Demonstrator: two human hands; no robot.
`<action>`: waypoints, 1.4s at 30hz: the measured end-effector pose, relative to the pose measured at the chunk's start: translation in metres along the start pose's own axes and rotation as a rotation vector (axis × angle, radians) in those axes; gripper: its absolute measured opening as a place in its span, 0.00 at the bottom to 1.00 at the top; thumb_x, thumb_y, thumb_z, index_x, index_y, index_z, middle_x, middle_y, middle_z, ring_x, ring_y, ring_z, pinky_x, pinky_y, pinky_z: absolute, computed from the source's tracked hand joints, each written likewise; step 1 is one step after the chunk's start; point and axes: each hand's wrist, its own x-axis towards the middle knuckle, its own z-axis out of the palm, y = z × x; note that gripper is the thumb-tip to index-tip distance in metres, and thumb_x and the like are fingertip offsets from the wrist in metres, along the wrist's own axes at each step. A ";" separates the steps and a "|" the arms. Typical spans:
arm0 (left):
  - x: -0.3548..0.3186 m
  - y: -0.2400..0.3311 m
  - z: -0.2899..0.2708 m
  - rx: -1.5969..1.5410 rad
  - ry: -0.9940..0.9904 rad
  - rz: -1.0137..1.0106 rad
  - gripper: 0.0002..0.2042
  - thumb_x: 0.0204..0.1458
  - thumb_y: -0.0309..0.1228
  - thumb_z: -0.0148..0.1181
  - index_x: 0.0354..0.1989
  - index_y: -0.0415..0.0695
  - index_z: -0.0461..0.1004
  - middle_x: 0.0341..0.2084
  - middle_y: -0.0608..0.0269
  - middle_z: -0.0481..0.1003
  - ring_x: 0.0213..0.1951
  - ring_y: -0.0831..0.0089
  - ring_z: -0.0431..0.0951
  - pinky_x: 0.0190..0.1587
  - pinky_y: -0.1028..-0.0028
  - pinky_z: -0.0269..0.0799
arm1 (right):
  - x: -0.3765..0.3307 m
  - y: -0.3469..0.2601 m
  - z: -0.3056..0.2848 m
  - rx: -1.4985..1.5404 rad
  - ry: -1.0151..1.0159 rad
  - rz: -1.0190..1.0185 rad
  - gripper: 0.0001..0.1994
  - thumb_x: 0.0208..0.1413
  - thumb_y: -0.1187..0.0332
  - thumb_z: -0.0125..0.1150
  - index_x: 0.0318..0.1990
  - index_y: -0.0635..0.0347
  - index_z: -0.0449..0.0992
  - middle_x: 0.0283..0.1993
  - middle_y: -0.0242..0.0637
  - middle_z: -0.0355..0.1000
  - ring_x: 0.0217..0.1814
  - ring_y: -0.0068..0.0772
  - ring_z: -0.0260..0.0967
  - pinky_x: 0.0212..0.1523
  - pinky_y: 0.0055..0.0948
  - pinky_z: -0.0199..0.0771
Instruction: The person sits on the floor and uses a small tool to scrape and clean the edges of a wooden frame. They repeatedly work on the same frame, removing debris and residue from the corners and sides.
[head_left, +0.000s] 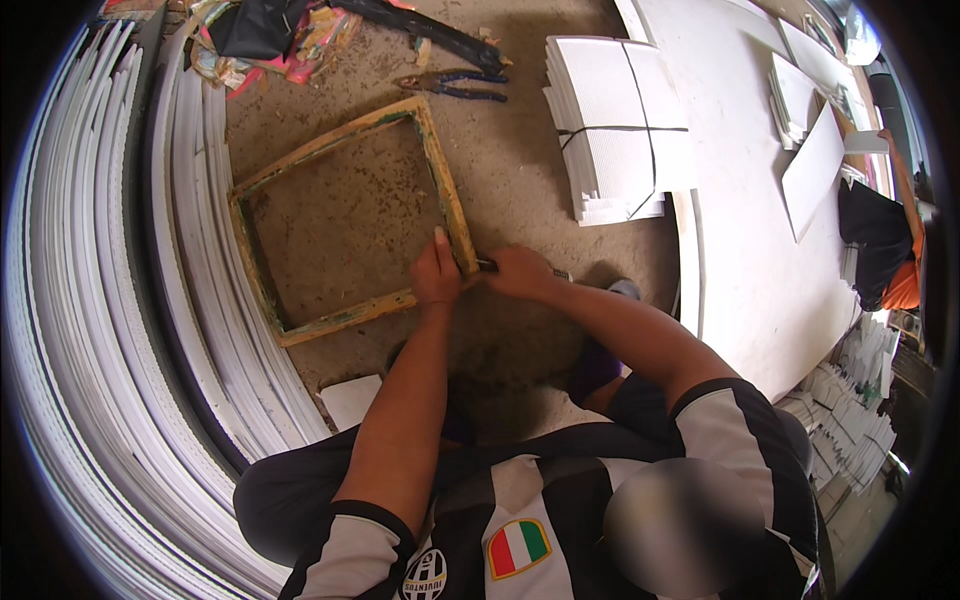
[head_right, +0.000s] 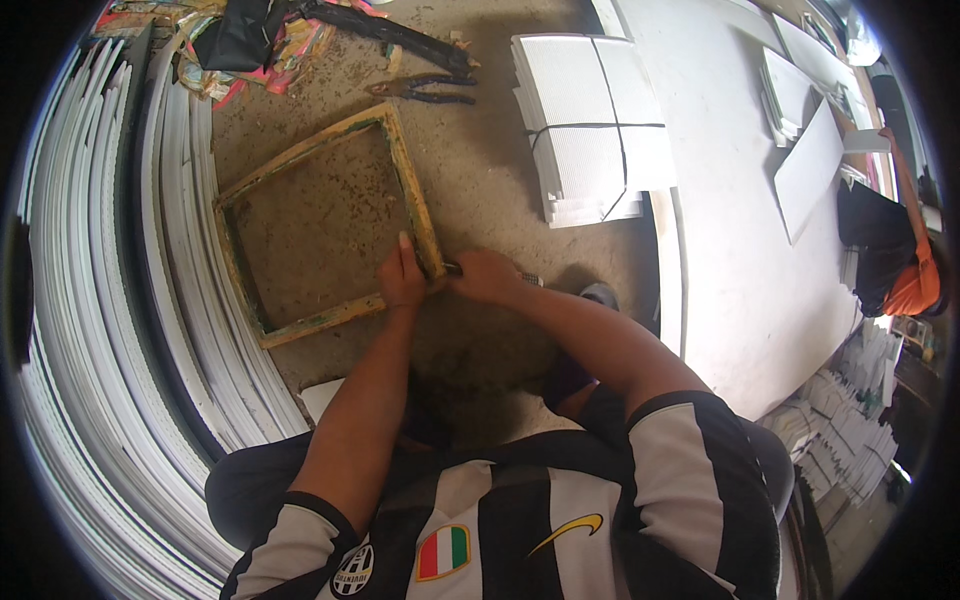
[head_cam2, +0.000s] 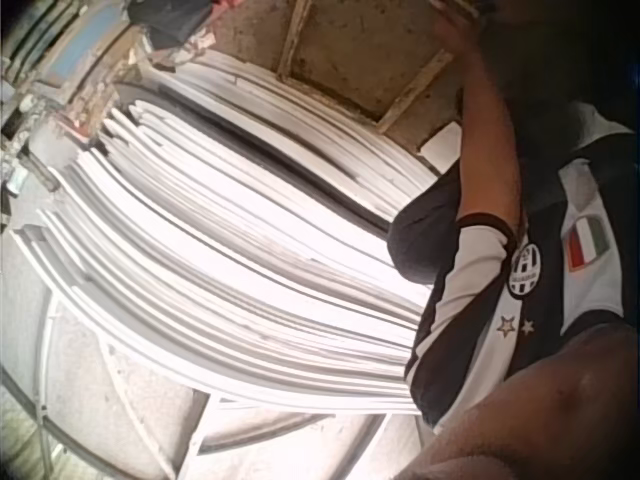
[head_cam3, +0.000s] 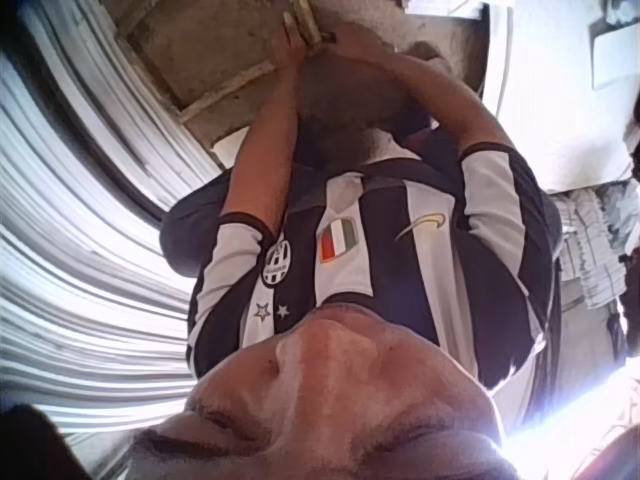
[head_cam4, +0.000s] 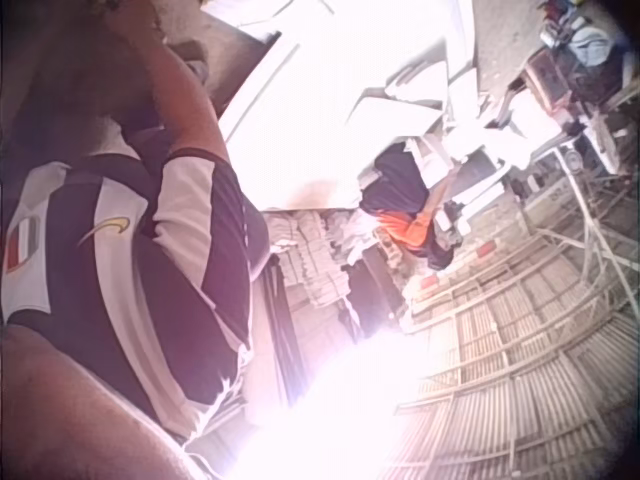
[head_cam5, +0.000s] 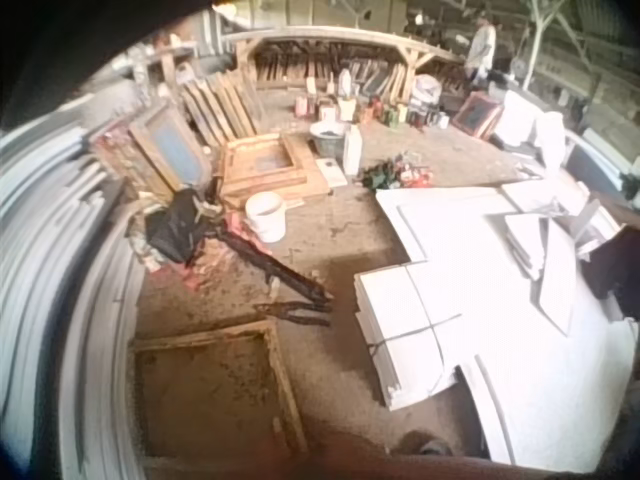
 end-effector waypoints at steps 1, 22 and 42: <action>0.000 0.001 0.001 -0.016 -0.008 -0.001 0.28 0.70 0.52 0.43 0.39 0.38 0.80 0.27 0.41 0.78 0.31 0.43 0.81 0.33 0.52 0.72 | 0.001 0.004 0.005 0.021 0.043 -0.021 0.26 0.58 0.42 0.60 0.47 0.57 0.82 0.39 0.53 0.80 0.47 0.60 0.78 0.50 0.54 0.76; 0.060 0.050 0.020 0.196 -0.113 0.059 0.18 0.71 0.47 0.46 0.44 0.44 0.69 0.29 0.44 0.78 0.35 0.39 0.79 0.35 0.47 0.70 | -0.008 0.007 -0.027 0.209 0.283 0.141 0.18 0.69 0.52 0.51 0.49 0.58 0.74 0.38 0.58 0.78 0.46 0.65 0.76 0.45 0.58 0.72; 0.034 0.008 0.012 0.561 0.035 0.464 0.19 0.69 0.47 0.49 0.35 0.47 0.78 0.38 0.58 0.79 0.45 0.53 0.78 0.45 0.53 0.73 | 0.044 0.008 -0.036 0.344 0.367 0.238 0.19 0.67 0.52 0.55 0.41 0.60 0.80 0.36 0.58 0.79 0.45 0.66 0.77 0.47 0.55 0.75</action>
